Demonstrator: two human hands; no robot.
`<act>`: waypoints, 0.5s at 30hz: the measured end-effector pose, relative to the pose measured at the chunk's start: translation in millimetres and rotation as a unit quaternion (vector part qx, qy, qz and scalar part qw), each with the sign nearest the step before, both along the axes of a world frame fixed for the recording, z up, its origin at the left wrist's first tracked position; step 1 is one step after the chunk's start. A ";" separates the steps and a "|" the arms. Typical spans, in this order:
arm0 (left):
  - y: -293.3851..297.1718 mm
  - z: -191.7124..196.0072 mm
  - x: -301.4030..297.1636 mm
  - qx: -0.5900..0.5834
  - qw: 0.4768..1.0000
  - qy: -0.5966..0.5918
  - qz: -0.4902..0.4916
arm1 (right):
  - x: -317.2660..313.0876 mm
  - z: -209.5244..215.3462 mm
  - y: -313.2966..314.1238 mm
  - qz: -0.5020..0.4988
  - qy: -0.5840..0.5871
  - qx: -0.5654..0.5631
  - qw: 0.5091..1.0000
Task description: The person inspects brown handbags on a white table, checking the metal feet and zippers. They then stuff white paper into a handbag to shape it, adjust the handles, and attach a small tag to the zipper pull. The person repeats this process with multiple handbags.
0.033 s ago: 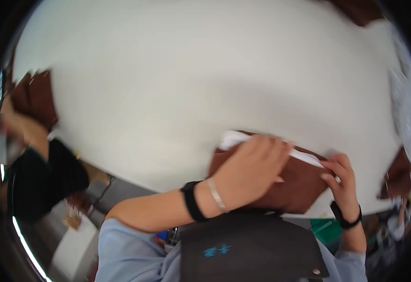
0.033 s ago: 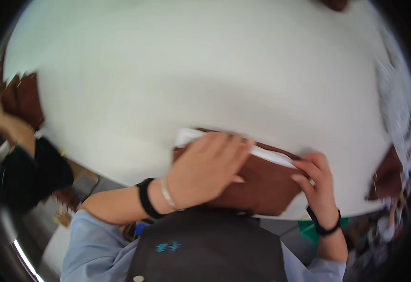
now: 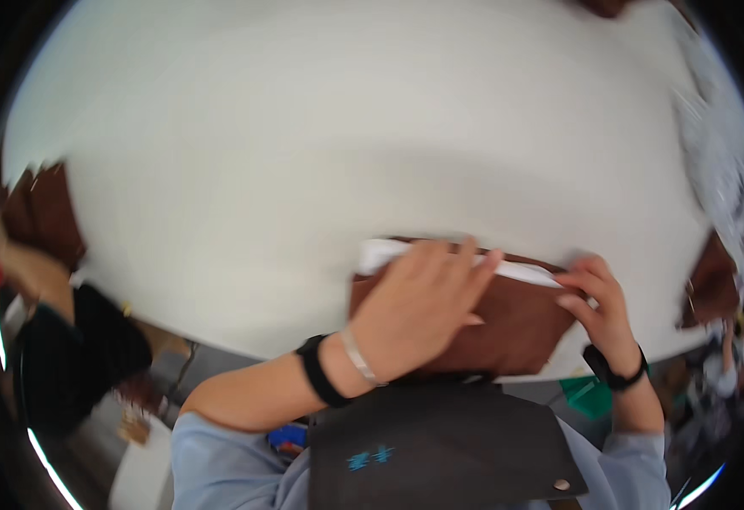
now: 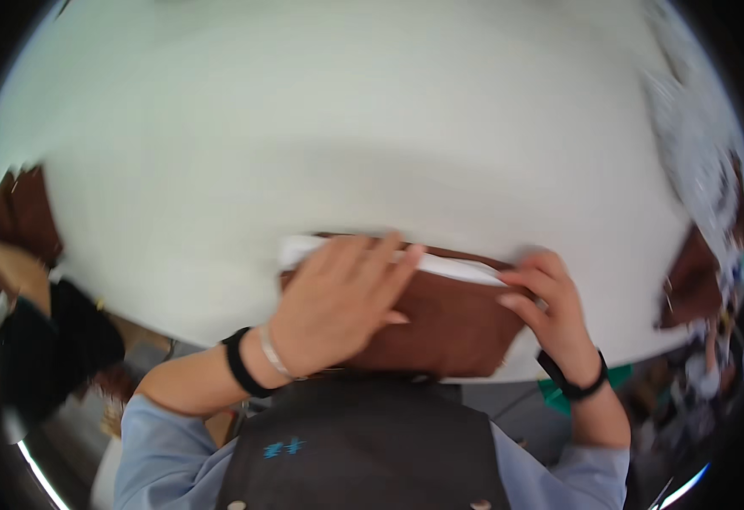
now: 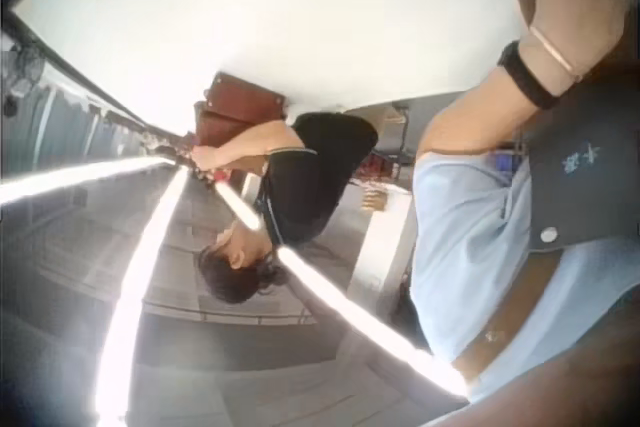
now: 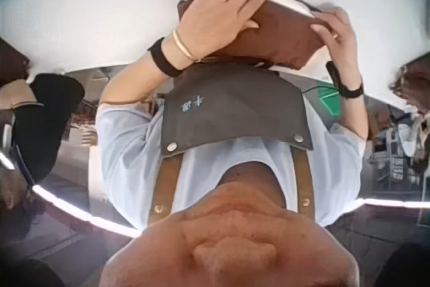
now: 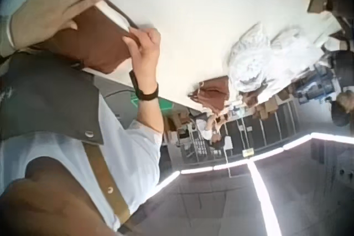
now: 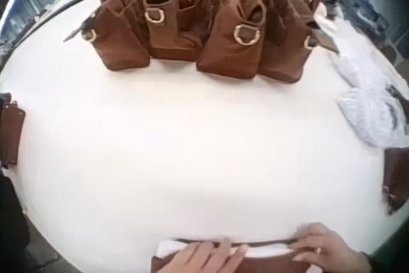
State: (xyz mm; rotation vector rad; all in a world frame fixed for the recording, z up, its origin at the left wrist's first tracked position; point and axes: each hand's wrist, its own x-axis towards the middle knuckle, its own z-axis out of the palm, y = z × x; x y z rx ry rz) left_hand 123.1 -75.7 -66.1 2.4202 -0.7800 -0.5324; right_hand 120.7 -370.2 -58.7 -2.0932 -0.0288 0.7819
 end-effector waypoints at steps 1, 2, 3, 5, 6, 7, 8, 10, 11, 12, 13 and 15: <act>0.5 6.4 7.4 -0.005 0.999 -0.034 -0.040 | 4.9 -2.2 -5.1 0.011 0.004 0.017 1.000; -1.1 8.2 8.8 0.011 0.997 -0.048 -0.067 | 6.6 -5.6 -6.0 0.008 -0.005 0.040 0.999; -3.6 12.6 11.2 0.035 0.993 -0.064 -0.087 | 5.3 -5.3 -9.1 0.012 -0.018 0.035 0.999; -12.0 14.9 13.6 0.066 0.988 -0.068 -0.125 | -0.9 0.1 -20.9 -0.028 -0.009 0.041 0.999; -14.9 16.3 13.0 0.093 0.983 -0.071 -0.140 | -5.3 2.1 -28.0 -0.068 0.014 0.052 0.996; -16.0 17.6 11.1 0.108 0.980 -0.079 -0.148 | -8.3 2.6 -36.1 -0.098 0.036 0.072 0.992; -18.1 17.9 9.1 0.122 0.976 -0.087 -0.156 | -12.1 5.8 -46.8 -0.157 0.026 0.070 0.985; -19.3 16.6 8.5 0.146 0.969 -0.103 -0.171 | -19.1 13.5 -63.3 -0.270 0.007 0.070 0.960; -20.3 15.9 8.6 0.154 0.965 -0.111 -0.178 | -26.7 16.8 -70.8 -0.295 -0.019 0.025 0.955; -20.1 14.4 8.4 0.163 0.962 -0.120 -0.183 | -37.6 17.3 -76.3 -0.287 -0.053 -0.009 0.956; -19.3 14.0 9.1 0.170 0.958 -0.126 -0.196 | -52.1 17.8 -79.1 -0.279 -0.083 -0.042 0.956; -17.4 11.3 9.3 0.178 0.952 -0.137 -0.208 | -83.0 20.8 -77.8 -0.282 -0.053 -0.042 0.957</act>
